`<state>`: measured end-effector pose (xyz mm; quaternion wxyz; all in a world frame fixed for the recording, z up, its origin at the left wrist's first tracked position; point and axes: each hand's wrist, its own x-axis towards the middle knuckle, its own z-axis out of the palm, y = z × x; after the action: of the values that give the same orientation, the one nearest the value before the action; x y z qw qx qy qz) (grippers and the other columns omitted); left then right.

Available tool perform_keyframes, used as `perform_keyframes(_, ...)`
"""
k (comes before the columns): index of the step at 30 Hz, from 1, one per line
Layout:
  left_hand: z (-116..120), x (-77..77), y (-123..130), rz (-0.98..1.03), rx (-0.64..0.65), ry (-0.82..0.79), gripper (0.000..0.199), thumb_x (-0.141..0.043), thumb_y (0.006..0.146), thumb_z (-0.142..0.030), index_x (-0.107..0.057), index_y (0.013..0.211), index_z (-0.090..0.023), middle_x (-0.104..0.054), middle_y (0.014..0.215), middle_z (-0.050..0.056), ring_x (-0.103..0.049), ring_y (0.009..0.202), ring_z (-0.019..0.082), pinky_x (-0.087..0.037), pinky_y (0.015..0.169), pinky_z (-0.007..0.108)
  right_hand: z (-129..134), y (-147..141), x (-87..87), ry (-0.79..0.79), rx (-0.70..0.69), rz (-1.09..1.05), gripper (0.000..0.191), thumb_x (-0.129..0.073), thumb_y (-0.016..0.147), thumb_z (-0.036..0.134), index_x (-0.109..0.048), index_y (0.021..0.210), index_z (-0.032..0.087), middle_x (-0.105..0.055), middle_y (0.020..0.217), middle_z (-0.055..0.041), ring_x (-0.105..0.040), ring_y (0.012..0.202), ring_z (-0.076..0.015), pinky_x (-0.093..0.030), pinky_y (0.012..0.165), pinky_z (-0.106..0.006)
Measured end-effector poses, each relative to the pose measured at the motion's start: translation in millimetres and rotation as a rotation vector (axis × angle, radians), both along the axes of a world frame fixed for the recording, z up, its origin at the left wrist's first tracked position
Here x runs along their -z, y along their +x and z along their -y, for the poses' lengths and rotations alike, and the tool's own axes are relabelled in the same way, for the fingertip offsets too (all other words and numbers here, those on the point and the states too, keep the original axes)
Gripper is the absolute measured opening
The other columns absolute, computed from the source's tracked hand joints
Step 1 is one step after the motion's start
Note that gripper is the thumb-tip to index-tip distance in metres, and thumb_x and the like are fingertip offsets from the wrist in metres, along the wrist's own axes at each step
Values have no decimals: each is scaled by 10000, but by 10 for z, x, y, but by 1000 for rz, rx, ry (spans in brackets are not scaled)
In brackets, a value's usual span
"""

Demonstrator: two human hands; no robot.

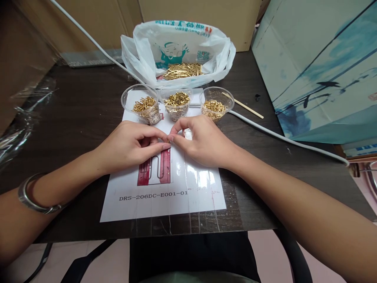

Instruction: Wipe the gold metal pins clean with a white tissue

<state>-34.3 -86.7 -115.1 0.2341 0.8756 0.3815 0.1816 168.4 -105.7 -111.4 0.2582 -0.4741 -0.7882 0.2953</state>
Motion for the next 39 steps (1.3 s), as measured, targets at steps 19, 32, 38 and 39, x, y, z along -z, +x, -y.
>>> perform_keyframes(19,22,14,15,95,55,51,170,-584,825,-231,-753,819,-209,-689,667,-6,-569,588,96,-397,571,223,11,59,-90,57,-47,125,277,-580,749,191,-542,1023,181,-611,949,-40,-530,777,-168,-356,653,-270)
perform_keyframes(32,13,13,9,95,76,75,183,-579,835,-245,-753,795,-203,-693,670,-4,-571,571,90,-393,546,218,53,-22,-53,90,-113,522,225,-349,905,337,-467,1016,181,-541,683,-13,-429,586,-153,-241,553,-285)
perform_keyframes(38,13,17,7,96,67,75,184,-577,830,-247,-751,789,-203,-699,680,-4,-583,585,95,-405,560,215,52,-12,-53,88,-107,487,225,-379,885,334,-475,987,158,-564,741,-38,-449,611,-155,-252,557,-288)
perform_keyframes(39,15,15,8,98,69,70,185,-575,832,-242,-752,794,-202,-700,681,-3,-584,585,96,-408,561,215,46,-12,-50,90,-120,475,205,-376,884,312,-489,958,157,-575,780,-51,-473,651,-163,-263,572,-291)
